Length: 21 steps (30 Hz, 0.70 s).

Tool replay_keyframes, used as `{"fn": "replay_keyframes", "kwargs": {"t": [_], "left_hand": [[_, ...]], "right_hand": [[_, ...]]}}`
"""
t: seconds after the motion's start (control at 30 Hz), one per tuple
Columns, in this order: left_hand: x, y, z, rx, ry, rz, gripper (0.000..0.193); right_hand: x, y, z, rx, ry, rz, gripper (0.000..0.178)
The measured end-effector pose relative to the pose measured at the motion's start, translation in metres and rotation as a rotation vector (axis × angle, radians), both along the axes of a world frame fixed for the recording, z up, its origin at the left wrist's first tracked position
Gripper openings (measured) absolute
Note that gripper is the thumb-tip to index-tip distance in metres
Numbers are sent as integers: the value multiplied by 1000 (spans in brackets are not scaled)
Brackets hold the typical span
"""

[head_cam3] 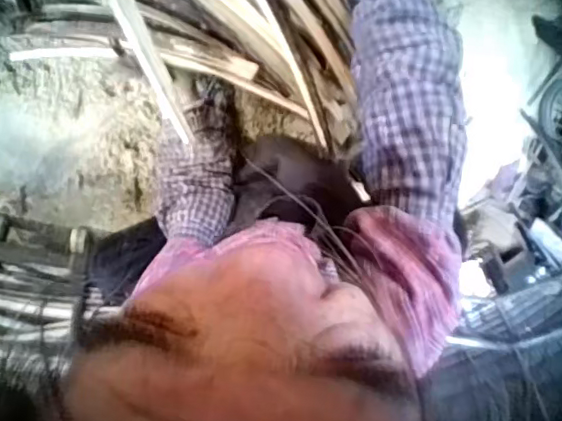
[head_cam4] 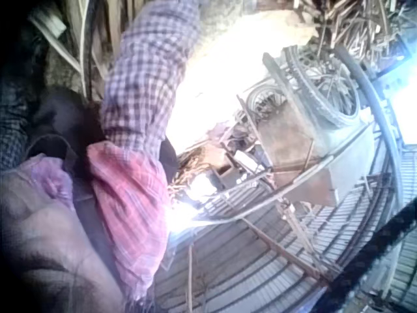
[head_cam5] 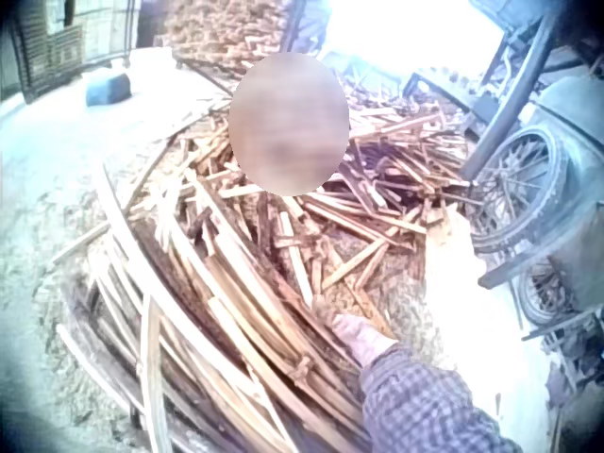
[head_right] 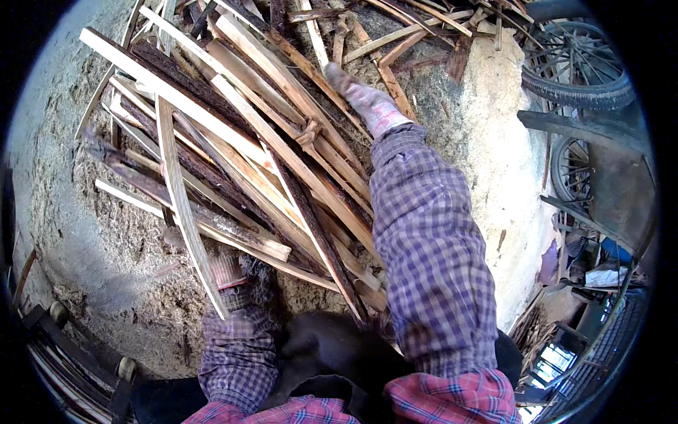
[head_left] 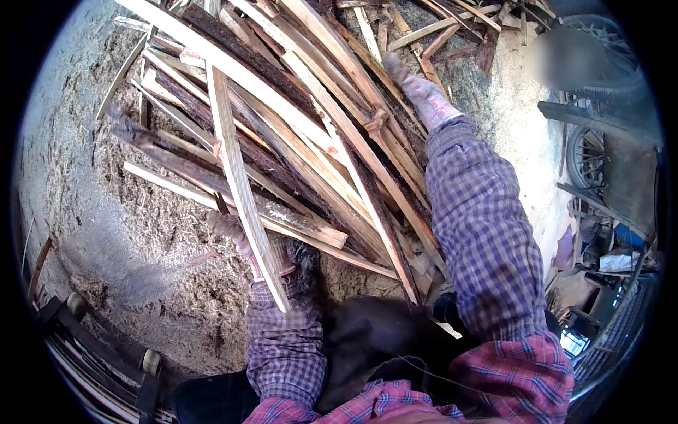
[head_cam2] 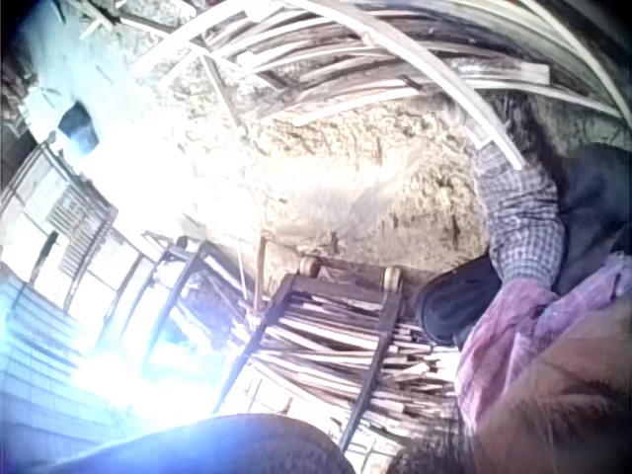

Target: The person uses a pitchfork to move a large pile of wood scraps and sawdust. They then squat down and sort through the wood pieces by hand, picking up bundles of thin planks and placing them into a metal rack.

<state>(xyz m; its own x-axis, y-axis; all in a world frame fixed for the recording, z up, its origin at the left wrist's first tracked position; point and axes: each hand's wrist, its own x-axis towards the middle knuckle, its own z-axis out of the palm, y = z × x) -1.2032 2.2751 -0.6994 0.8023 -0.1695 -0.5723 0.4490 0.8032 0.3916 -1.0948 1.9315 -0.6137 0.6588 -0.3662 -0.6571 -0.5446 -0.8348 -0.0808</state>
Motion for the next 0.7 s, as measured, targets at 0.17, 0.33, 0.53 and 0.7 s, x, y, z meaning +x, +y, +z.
{"fn": "replay_keyframes", "kwargs": {"t": [0.17,0.33,0.53,0.7], "left_hand": [[-5,2,0,17,-24,18,52],[2,-9,3,-24,-69,-7,58],[13,-16,38,29,-49,-46,65],[8,-9,54,307,-156,-145,61]], "right_hand": [[2,8,-13,33,21,10,73],[-12,12,4,29,46,-22,75],[-23,12,-3,117,9,-68,77],[-34,15,-9,250,-42,-69,80]]}}
